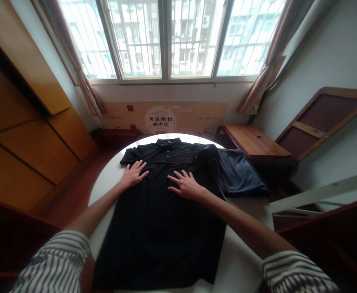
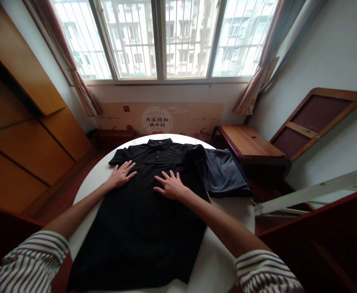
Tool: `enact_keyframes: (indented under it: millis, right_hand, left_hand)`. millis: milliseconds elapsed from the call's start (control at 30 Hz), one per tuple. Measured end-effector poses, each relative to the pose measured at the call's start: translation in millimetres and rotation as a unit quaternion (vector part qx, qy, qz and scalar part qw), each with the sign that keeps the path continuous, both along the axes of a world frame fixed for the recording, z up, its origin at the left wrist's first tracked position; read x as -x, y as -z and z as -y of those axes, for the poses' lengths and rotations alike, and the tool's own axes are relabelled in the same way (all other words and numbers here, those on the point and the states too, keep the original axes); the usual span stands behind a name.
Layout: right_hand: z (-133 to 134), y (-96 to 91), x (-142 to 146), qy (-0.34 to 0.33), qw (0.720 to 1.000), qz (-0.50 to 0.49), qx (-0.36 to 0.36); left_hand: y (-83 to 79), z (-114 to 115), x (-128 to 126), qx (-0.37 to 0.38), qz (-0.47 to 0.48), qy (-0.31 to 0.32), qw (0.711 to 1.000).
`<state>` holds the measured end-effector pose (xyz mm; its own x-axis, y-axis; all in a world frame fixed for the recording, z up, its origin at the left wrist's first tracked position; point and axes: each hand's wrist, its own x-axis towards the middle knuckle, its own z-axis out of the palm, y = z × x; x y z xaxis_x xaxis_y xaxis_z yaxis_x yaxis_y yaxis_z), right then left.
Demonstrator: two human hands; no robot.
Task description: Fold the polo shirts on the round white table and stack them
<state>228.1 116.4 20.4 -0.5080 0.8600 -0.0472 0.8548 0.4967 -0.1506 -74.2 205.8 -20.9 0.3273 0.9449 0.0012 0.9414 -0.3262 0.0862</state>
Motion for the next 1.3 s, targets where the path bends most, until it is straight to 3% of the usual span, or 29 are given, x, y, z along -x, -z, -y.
enact_keyframes:
  millis: [100, 200, 400, 500, 600, 800, 900, 1067, 1200, 1300]
  right_hand:
    - [8, 17.0, 10, 0.018, 1.0, -0.012, 0.019]
    - [27, 19.1, 15, 0.012, 0.999, -0.043, 0.013]
    - [108, 14.6, 4, -0.135, 0.98, -0.119, 0.082]
    - [143, 12.7, -2, -0.168, 0.969, -0.141, 0.115]
    - [160, 8.7, 2, -0.167, 0.968, -0.144, 0.119]
    - [164, -2.0, 19, -0.15, 0.965, -0.17, 0.134]
    - [163, 1.3, 18, -0.15, 0.963, -0.167, 0.147]
    - [150, 10.7, 9, -0.146, 0.965, -0.163, 0.143]
    - [133, 6.6, -2, -0.119, 0.975, -0.136, 0.131]
    - [136, 4.7, -8, -0.097, 0.982, -0.115, 0.111]
  left_hand:
    - [-1.4, 3, 6, 0.006, -0.012, -0.009, 1.0]
    - [-1.5, 9, 17, 0.01, -0.015, -0.01, 1.0]
    - [-2.2, 29, 34, 0.003, -0.028, -0.032, 0.999]
    - [-4.6, 31, 26, 0.008, -0.039, -0.051, 0.998]
    - [-7.4, 20, 3, 0.004, -0.022, -0.065, 0.998]
    - [-8.4, -39, -64, 0.026, 0.033, -0.067, 0.997]
    - [-7.0, -70, -84, 0.04, 0.031, -0.086, 0.995]
    - [-4.6, -101, -89, 0.042, 0.029, -0.094, 0.994]
    - [-4.6, -116, -87, 0.04, 0.036, -0.097, 0.994]
    - [-5.4, -126, -89, 0.038, 0.037, -0.101, 0.993]
